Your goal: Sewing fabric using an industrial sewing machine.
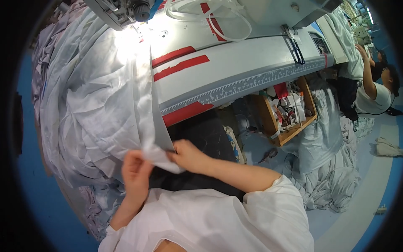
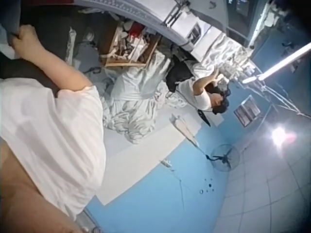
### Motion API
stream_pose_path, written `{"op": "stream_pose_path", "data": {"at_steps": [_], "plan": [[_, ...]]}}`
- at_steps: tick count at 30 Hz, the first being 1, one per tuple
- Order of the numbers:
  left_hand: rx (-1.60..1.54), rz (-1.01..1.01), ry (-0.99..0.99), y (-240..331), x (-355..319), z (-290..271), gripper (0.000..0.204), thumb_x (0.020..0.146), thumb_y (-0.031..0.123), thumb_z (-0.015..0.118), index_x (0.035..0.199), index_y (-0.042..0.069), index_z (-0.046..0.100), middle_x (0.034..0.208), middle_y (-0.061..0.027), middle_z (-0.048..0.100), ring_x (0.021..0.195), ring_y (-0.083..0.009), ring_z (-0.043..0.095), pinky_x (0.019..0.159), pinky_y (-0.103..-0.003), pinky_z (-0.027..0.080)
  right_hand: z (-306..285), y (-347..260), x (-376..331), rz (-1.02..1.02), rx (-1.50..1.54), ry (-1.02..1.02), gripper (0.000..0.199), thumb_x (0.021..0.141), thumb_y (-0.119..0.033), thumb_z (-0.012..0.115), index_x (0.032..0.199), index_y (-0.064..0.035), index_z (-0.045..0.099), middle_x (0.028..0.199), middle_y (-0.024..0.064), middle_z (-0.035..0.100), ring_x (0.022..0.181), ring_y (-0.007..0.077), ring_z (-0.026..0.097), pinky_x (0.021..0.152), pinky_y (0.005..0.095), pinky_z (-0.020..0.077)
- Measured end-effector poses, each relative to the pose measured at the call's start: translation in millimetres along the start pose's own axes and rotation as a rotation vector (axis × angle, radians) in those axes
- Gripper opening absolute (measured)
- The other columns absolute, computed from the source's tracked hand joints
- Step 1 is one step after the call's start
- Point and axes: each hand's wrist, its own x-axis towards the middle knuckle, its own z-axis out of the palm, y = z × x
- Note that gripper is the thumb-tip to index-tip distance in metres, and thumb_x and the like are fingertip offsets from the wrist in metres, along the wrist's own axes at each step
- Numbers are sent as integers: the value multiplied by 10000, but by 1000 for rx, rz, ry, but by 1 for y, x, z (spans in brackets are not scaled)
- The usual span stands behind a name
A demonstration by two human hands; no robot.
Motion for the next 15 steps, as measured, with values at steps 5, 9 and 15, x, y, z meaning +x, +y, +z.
{"op": "stream_pose_path", "data": {"at_steps": [5,9,15], "plan": [[402,376,-169,65,-6,-17,164,832,81,630,958,22,543,791,-66,607,649,-157,593,570,-273,494,13,3,-54,90,-34,-145,382,947,-292,500,784,39,597,590,189,522,501,261,492,552,346,435],[1249,574,-522,62,-2,17,138,808,124,664,781,41,557,638,-74,549,488,-222,548,419,-303,417,3,-15,-58,9,-235,-240,422,946,-297,509,692,39,538,580,204,504,528,377,465,534,388,412],[1281,411,-425,16,7,36,219,839,175,609,698,79,471,521,-50,495,441,-217,554,396,-319,428,-3,-18,-58,-228,-559,-272,219,880,-155,531,756,25,544,640,195,579,583,386,568,525,448,457]]}}
